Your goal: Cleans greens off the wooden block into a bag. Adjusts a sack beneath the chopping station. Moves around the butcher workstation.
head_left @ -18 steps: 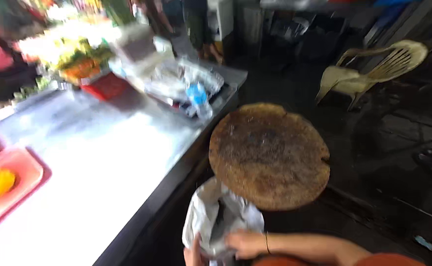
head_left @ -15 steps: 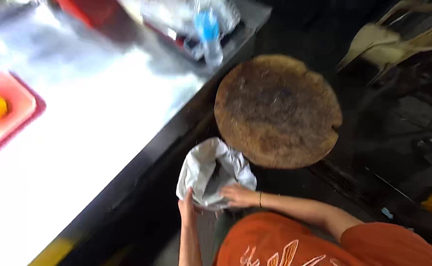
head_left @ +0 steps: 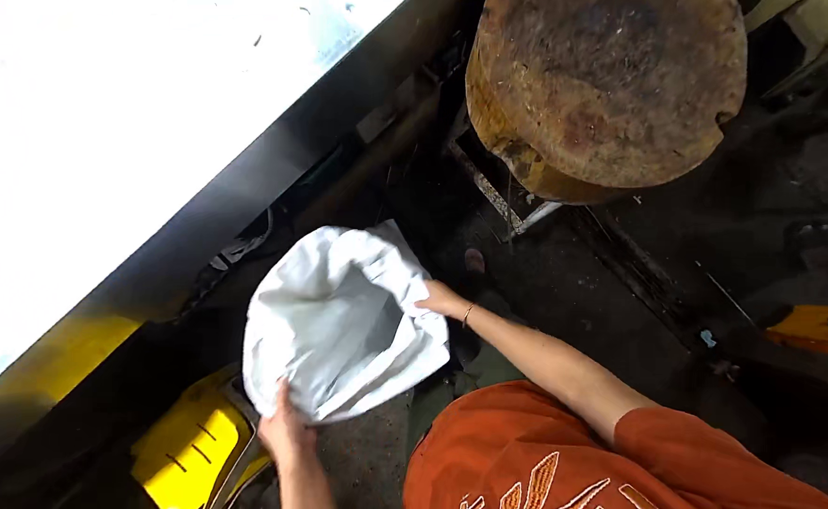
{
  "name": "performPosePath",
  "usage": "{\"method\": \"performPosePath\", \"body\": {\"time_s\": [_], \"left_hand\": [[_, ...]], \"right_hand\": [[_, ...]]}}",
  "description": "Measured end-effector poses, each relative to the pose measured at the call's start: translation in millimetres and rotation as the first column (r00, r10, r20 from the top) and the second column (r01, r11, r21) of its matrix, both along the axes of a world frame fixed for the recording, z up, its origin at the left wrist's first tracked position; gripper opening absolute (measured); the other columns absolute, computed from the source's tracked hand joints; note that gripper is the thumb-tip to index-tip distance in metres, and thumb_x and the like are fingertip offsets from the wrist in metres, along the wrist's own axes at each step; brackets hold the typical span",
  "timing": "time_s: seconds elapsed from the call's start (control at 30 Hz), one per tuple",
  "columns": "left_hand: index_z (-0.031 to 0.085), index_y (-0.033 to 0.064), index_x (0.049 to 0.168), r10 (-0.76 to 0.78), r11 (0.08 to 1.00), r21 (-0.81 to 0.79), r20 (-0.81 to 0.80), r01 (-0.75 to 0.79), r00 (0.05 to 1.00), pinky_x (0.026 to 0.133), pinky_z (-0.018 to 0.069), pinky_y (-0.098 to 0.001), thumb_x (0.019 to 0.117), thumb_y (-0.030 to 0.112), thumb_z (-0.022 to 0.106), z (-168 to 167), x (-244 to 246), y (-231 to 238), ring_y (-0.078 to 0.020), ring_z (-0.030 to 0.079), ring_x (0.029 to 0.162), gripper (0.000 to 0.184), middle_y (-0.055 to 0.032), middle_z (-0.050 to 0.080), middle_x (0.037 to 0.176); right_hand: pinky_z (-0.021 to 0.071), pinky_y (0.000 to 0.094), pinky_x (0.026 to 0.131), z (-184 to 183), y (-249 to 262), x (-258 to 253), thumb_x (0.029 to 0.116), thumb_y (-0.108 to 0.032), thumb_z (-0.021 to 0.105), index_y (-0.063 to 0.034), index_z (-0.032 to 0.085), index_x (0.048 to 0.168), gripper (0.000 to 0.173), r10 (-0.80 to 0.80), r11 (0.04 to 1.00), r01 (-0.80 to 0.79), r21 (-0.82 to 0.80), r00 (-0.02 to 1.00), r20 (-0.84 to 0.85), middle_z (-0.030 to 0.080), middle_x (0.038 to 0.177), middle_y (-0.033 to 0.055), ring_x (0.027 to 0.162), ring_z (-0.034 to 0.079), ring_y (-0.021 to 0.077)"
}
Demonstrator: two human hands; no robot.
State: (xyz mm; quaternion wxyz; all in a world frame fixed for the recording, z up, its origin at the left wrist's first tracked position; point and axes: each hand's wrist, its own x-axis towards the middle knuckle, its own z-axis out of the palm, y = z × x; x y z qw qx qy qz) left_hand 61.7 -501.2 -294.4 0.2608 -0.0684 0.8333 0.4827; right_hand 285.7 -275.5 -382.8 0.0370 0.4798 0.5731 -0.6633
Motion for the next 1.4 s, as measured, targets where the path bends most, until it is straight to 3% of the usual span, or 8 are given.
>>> {"method": "performPosePath", "body": {"time_s": [0.13,0.23,0.37,0.57,0.67,0.8,1.03,1.4], "left_hand": [[0.045,-0.0106,0.138,0.078,0.997,0.007,-0.349,-0.081,0.934,0.092,0.0532,-0.0242,0.104,0.02,0.057,60.0,-12.9,-56.9,-0.002,0.062,0.101,0.047,-0.0106,0.063,0.116],[0.024,-0.016,0.151,-0.078,0.994,-0.108,-0.466,0.031,0.881,0.112,0.0436,-0.0304,0.0929,0.016,0.073,43.7,0.8,-81.6,-0.0219,0.053,0.133,0.082,-0.0303,0.047,0.145],[0.055,-0.0137,0.131,-0.213,0.956,-0.267,-0.346,0.122,0.914,0.103,0.0484,-0.0413,0.0929,0.01,0.07,-8.7,41.7,-97.1,-0.0287,0.063,0.116,0.047,-0.0297,0.063,0.125],[0.051,-0.0104,0.134,0.015,1.0,-0.021,-0.301,-0.022,0.954,0.096,0.0519,-0.0302,0.1012,0.003,0.055,-6.0,102.3,-80.1,-0.015,0.063,0.108,0.036,-0.0209,0.061,0.126],[0.05,-0.0101,0.134,0.041,0.999,0.024,-0.281,-0.036,0.959,0.095,0.0525,-0.0301,0.1025,0.001,0.051,-5.3,124.0,-74.9,-0.0146,0.063,0.107,0.034,-0.0198,0.06,0.125],[0.048,-0.01,0.137,0.019,0.998,0.065,-0.289,0.0,0.957,0.096,0.0519,-0.0307,0.1025,-0.001,0.049,-5.5,151.4,-65.9,-0.016,0.062,0.11,0.036,-0.0203,0.058,0.129],[0.046,-0.0118,0.137,-0.001,0.997,0.069,-0.308,0.024,0.951,0.094,0.0528,-0.0304,0.102,-0.004,0.047,0.7,180.4,-54.0,-0.0172,0.063,0.108,0.036,-0.0227,0.058,0.127],[0.055,-0.0044,0.125,0.041,0.994,0.111,-0.273,-0.011,0.961,0.087,0.0549,-0.0328,0.1022,0.002,0.052,8.2,157.9,-86.4,-0.013,0.064,0.095,0.024,-0.0119,0.064,0.109]], "right_hand": [[0.0405,0.0499,0.114,78.1,-38.2,-34.5,0.0956,-0.011,0.07,0.009,0.053,0.14,0.051,0.261,0.965,-0.255,0.059,0.936,-0.234,0.06,0.136,0.0293,0.13,0.057,0.0359],[0.0437,0.0521,0.11,54.7,-46.0,-18.0,0.0983,-0.01,0.067,0.0088,0.056,0.137,0.044,0.245,0.969,-0.242,0.038,0.953,-0.179,0.062,0.131,0.0301,0.125,0.06,0.0377],[0.0464,0.0577,0.106,1.0,-38.3,39.8,0.1,-0.011,0.062,0.0062,0.061,0.129,0.034,0.185,0.977,-0.194,0.085,0.977,0.105,0.064,0.126,0.0294,0.122,0.061,0.0407],[0.0385,0.0499,0.118,-0.7,-49.2,180.2,0.1116,-0.033,0.044,-0.0026,0.045,0.153,0.051,0.008,1.0,-0.008,0.017,1.0,-0.004,0.055,0.148,0.0224,0.137,0.054,0.0335],[0.039,0.0578,0.115,-31.2,-94.3,265.2,0.107,-0.026,0.054,0.0026,0.053,0.144,0.047,0.321,0.945,-0.327,0.023,0.937,0.139,0.058,0.141,0.0276,0.133,0.055,0.0411],[0.0425,0.065,0.106,-12.5,-175.6,335.9,0.0968,-0.019,0.071,0.0023,0.07,0.125,0.035,0.657,0.753,-0.649,-0.105,0.75,0.076,0.067,0.122,0.0286,0.119,0.062,0.0454],[0.0432,0.0572,0.107,0.9,-197.4,363.4,0.1013,-0.008,0.056,0.006,0.069,0.118,0.025,0.632,0.775,-0.63,-0.043,0.773,0.052,0.066,0.122,0.0262,0.12,0.061,0.0406],[0.0495,0.0465,0.094,46.8,-215.1,359.4,0.0995,-0.006,0.058,0.0103,0.069,0.104,0.02,0.534,0.843,-0.537,0.021,0.833,-0.148,0.067,0.104,0.025,0.098,0.065,0.0338]]}}
